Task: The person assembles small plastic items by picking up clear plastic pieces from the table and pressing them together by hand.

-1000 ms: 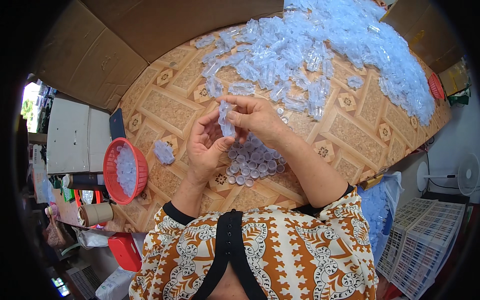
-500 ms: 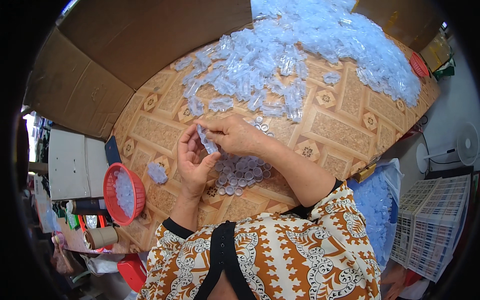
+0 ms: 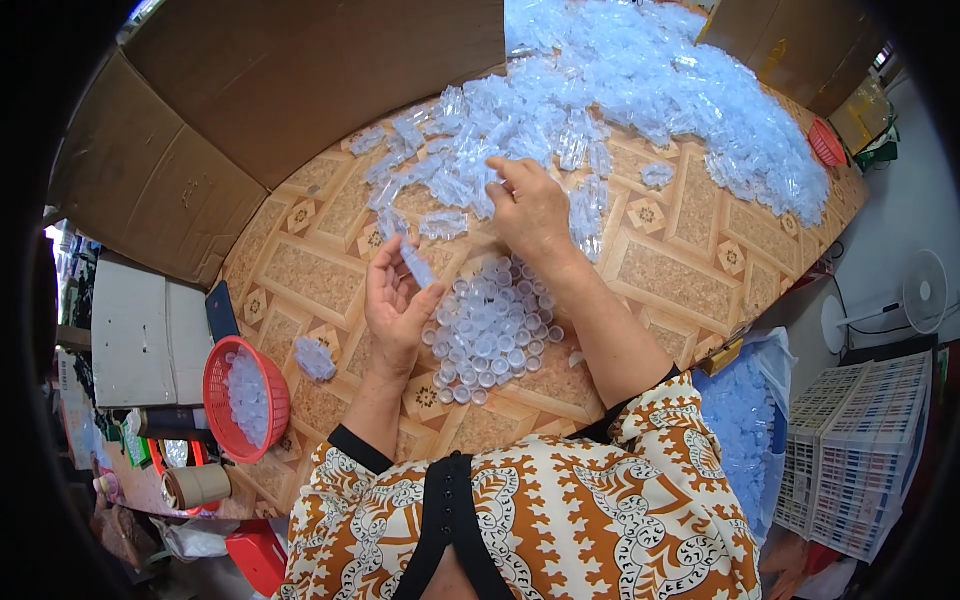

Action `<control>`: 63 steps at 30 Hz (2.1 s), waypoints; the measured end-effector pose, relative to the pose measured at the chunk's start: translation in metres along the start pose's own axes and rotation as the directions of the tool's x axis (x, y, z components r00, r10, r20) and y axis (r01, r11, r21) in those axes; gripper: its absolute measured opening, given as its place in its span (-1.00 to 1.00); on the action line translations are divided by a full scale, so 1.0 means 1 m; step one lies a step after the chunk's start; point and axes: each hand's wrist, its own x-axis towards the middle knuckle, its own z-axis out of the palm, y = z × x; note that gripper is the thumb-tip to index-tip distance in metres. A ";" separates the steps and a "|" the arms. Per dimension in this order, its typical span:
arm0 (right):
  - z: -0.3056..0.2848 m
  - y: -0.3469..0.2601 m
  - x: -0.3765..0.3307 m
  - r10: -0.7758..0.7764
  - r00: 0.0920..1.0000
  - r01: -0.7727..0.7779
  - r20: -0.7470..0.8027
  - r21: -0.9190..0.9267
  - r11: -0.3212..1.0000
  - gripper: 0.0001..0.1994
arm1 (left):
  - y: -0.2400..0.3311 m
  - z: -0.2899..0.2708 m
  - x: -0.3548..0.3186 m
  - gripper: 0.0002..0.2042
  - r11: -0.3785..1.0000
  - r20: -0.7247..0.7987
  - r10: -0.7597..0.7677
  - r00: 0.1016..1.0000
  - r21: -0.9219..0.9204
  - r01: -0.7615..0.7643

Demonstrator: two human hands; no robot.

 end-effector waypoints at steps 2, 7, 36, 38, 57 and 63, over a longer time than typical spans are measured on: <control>0.006 0.005 0.013 -0.075 0.997 0.069 -0.028 -0.171 0.983 -0.66 | -0.002 -0.007 0.000 -0.26 0.999 -0.032 -0.019 0.999 -0.049 0.017; 0.028 -0.016 0.048 0.128 0.985 -0.046 0.115 -0.540 0.841 -0.49 | -0.008 -0.013 -0.002 -0.32 0.998 -0.067 -0.039 0.997 -0.058 0.035; 0.002 0.006 0.025 -0.191 0.982 0.184 0.005 -0.295 0.938 -0.57 | -0.004 -0.012 0.001 -0.44 0.980 -0.032 -0.162 0.986 -0.118 0.158; 0.024 -0.006 0.017 -0.181 0.966 0.224 0.187 -0.247 0.943 -0.68 | -0.005 -0.014 -0.002 -0.44 0.976 -0.043 -0.183 0.982 -0.124 0.176; 0.038 0.004 0.032 -0.332 0.874 0.413 0.354 -0.183 0.892 -0.82 | -0.005 -0.013 0.004 -0.38 0.976 -0.051 -0.191 0.980 -0.115 0.185; 0.086 0.017 0.072 -0.535 0.819 0.570 0.207 -0.406 0.715 -0.80 | -0.010 -0.011 0.003 -0.40 0.975 -0.033 -0.203 0.979 -0.095 0.199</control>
